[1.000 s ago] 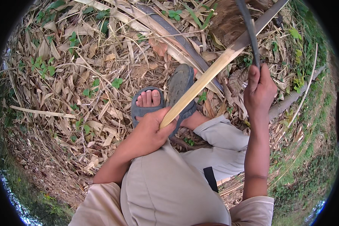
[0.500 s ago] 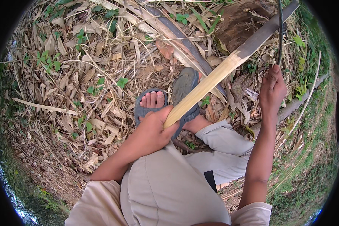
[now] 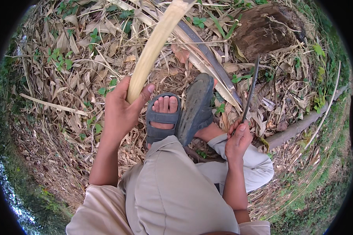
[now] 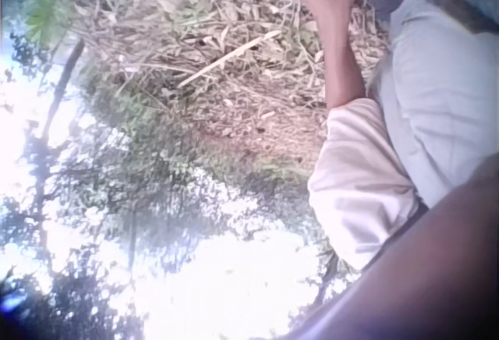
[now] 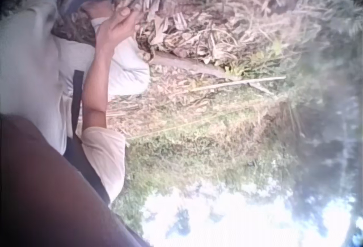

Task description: The person sits on the ground and uses a large curved blade to shave and shape a long piece of bamboo. They hold the bamboo with one hand and use the blade to remove thin strips of material, refining the shape of the bamboo piece.

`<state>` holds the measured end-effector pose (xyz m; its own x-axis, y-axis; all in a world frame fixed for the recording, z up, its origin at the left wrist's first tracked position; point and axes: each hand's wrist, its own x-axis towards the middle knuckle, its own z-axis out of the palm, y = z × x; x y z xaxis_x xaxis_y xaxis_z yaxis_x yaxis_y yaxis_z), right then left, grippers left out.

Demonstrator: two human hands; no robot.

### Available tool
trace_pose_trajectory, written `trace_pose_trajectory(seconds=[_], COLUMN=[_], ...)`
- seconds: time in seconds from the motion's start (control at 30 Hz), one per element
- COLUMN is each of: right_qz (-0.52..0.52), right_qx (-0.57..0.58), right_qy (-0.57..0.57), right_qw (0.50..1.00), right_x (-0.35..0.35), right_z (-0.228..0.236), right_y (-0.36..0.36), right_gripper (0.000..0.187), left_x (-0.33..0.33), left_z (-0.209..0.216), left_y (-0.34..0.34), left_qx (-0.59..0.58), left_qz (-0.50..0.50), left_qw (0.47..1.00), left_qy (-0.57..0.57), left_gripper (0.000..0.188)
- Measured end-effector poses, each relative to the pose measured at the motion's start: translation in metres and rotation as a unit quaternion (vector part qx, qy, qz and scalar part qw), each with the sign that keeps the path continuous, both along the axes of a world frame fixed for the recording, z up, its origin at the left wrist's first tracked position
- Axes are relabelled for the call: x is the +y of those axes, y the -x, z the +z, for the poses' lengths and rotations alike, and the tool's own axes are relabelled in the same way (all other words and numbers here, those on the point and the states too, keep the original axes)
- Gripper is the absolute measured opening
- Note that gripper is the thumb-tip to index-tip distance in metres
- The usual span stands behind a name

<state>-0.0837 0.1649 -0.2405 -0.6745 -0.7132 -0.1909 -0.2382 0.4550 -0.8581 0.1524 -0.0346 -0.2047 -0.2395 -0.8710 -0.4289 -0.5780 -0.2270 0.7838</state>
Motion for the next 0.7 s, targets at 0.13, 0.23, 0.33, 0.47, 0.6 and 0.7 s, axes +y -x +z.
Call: trace_pose_trajectory(seconds=[0.13,0.23,0.33,0.47,0.6,0.7], right_qz=[0.037,0.029,0.042,0.046,0.05,0.012], right_qx=[0.001,-0.045,-0.051,-0.029,-0.1,-0.288], right_qy=[-0.065,-0.104,-0.149,-0.185,-0.146,-0.108], right_qw=[0.997,0.993,0.987,0.981,0.983,0.951], right_x=[0.001,-0.018,-0.024,-0.028,-0.026,-0.028], right_z=[-0.002,-0.003,-0.013,-0.024,-0.028,-0.005], right_y=[0.001,0.004,0.012,0.012,0.009,-0.001], right_gripper=[0.045,0.043,0.044,0.043,0.039,0.035], left_x=[-0.034,-0.06,-0.084,-0.104,-0.104,-0.089], left_z=[0.012,0.007,0.004,0.007,0.005,0.0], left_y=[-0.003,-0.015,-0.02,-0.028,-0.02,-0.003], left_qx=[0.041,0.125,0.193,0.287,0.319,0.29], left_qz=[0.149,0.219,0.295,0.35,0.379,0.396], left_qw=[0.988,0.967,0.932,0.875,0.831,0.828], left_qy=[-0.029,0.023,0.085,0.173,0.253,0.272], left_gripper=[0.031,0.028,0.023,0.022,0.022,0.025])
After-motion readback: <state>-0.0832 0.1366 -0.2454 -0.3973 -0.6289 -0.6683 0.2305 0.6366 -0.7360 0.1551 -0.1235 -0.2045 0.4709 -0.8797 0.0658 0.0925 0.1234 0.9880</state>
